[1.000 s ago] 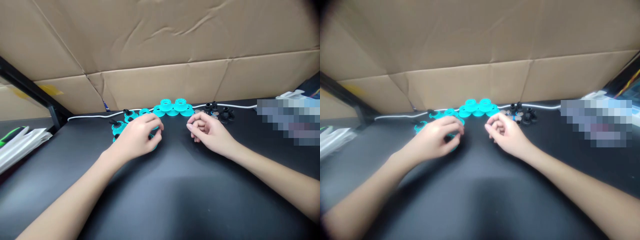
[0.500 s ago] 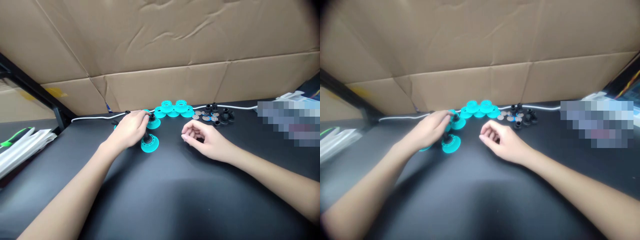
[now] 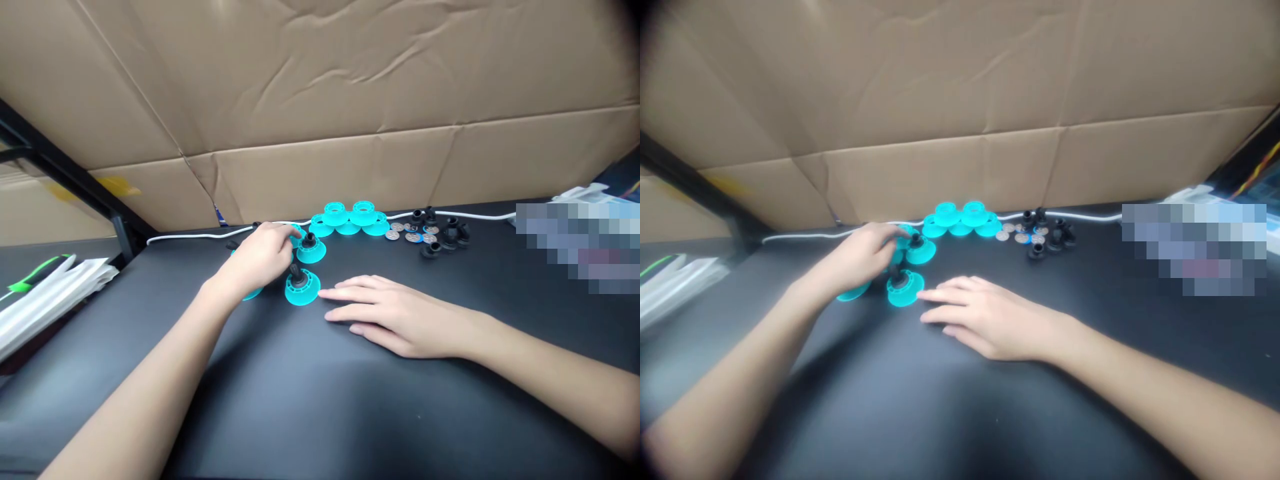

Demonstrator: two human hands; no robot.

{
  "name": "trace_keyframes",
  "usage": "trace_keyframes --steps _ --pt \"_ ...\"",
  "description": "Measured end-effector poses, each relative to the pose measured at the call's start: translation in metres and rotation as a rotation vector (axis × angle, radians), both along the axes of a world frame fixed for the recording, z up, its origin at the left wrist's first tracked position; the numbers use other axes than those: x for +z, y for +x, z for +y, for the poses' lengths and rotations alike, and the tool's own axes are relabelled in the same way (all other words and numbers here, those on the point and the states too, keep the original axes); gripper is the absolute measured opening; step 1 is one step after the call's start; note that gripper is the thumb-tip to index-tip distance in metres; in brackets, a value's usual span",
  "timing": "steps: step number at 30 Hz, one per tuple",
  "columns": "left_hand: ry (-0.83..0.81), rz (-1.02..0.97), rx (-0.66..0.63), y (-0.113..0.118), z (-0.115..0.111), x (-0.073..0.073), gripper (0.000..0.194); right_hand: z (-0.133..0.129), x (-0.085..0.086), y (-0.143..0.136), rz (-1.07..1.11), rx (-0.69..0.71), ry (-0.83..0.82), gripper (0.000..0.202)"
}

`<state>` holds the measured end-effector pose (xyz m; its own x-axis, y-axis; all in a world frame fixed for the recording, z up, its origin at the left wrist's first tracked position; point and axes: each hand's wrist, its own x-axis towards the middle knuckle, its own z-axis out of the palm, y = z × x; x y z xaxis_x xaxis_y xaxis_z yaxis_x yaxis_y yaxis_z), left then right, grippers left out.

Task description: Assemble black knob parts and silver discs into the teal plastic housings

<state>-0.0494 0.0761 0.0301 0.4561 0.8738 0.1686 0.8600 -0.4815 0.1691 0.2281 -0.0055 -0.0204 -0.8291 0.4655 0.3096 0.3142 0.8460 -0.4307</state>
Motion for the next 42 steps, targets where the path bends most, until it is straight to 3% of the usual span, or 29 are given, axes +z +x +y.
trace_keyframes --steps 13,16,19,21,24,28,31,35,42 --pt "0.197 0.204 0.044 0.007 0.003 -0.009 0.022 0.002 -0.003 0.005 -0.021 -0.009 0.002 0.04" --pt "0.26 0.151 0.053 0.006 0.004 -0.008 0.021 0.003 -0.005 0.004 0.046 -0.022 0.006 0.038" --pt "0.354 -0.031 0.053 0.008 -0.002 -0.004 0.018 0.004 -0.005 0.003 0.181 -0.128 -0.005 0.036" --pt "0.411 -0.17 -0.015 0.012 -0.01 -0.001 0.017 0.006 -0.005 0.003 0.31 -0.251 -0.017 0.036" --pt "0.451 -0.265 -0.226 0.024 -0.025 0.001 0.019 0.01 -0.003 0.005 0.468 -0.392 -0.021 0.052" --pt "0.398 -0.253 -0.472 0.04 -0.039 -0.004 0.017 0.013 -0.002 0.008 0.561 -0.387 -0.048 0.077" --pt "0.283 -0.24 -0.633 0.046 -0.043 -0.01 0.019 0.013 -0.001 0.009 0.494 -0.377 -0.043 0.07" --pt "0.234 -0.095 -0.66 0.045 -0.043 -0.014 0.024 0.014 -0.003 0.011 0.284 -0.359 -0.015 0.033" --pt "0.247 0.134 -0.555 0.028 -0.032 -0.016 0.032 0.021 -0.009 0.02 0.176 -0.393 -0.016 0.031"
